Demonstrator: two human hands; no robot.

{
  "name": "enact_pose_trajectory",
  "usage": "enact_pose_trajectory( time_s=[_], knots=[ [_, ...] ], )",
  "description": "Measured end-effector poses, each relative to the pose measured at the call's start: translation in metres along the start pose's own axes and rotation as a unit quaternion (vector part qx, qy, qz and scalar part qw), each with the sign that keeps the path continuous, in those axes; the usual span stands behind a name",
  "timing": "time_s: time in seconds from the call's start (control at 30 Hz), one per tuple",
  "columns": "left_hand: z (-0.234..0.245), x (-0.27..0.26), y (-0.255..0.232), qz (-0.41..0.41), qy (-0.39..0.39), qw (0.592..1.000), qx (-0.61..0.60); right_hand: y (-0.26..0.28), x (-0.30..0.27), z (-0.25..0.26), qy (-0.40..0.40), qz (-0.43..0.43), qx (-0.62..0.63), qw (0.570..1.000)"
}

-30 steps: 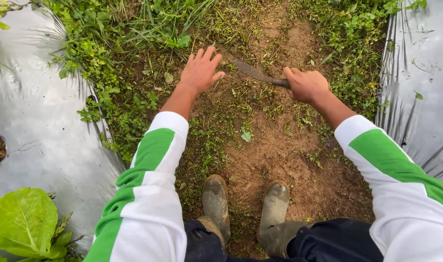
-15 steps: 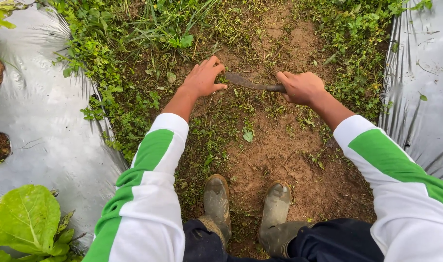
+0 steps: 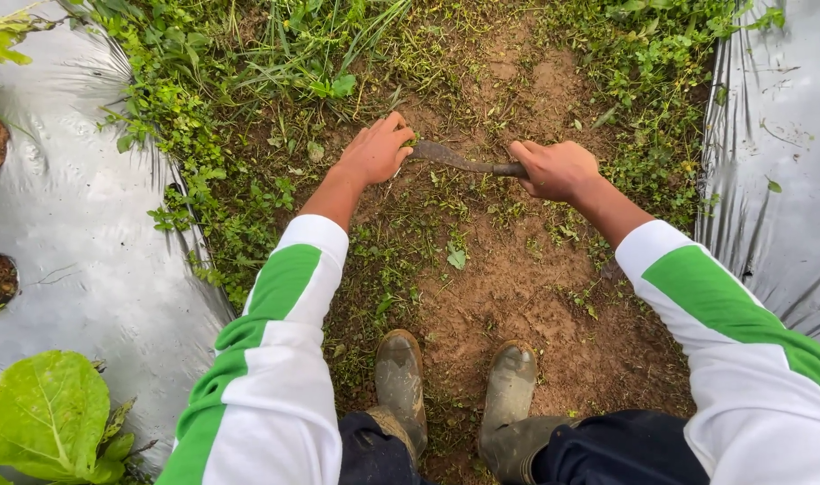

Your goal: The person uses a sickle to remove weeds from the soil between rows of plants covered with plastic mulch. They repeatedly swing the sickle to cut the weeds and pull them out by hand, clearing the area around the crops.

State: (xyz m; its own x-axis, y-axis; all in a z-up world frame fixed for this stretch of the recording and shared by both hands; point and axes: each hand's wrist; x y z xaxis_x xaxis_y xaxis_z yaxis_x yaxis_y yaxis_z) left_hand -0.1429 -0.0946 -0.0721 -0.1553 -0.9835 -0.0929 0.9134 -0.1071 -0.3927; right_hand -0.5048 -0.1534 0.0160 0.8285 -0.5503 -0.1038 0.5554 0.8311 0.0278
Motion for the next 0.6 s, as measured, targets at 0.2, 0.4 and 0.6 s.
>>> enact_pose_trajectory(
  time_s=[0.2,0.4,0.6],
  knots=[
    [0.009,-0.004,0.000,0.003,0.002,1.000,-0.012,0.003,0.002,0.009,0.008,-0.005,-0.002,1.000],
    [0.041,-0.015,-0.026,0.047,0.043,0.996,-0.055,-0.001,0.002,-0.013,-0.005,-0.019,-0.003,1.000],
    [0.035,-0.011,-0.023,0.047,0.056,0.996,-0.047,-0.001,0.001,-0.005,0.003,-0.017,0.003,1.000]
  ],
)
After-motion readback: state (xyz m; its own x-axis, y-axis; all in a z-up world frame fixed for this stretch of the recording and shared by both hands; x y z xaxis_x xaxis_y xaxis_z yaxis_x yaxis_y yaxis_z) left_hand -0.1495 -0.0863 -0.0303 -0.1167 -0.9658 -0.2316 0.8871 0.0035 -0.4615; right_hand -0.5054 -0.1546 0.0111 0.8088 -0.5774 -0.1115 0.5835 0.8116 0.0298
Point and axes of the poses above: each hand's wrist, its own x-axis towards the middle knuckle, its own z-axis out of the back of the hand, y = z × x, and after that the axes turned 14 degrees about -y, right-handed
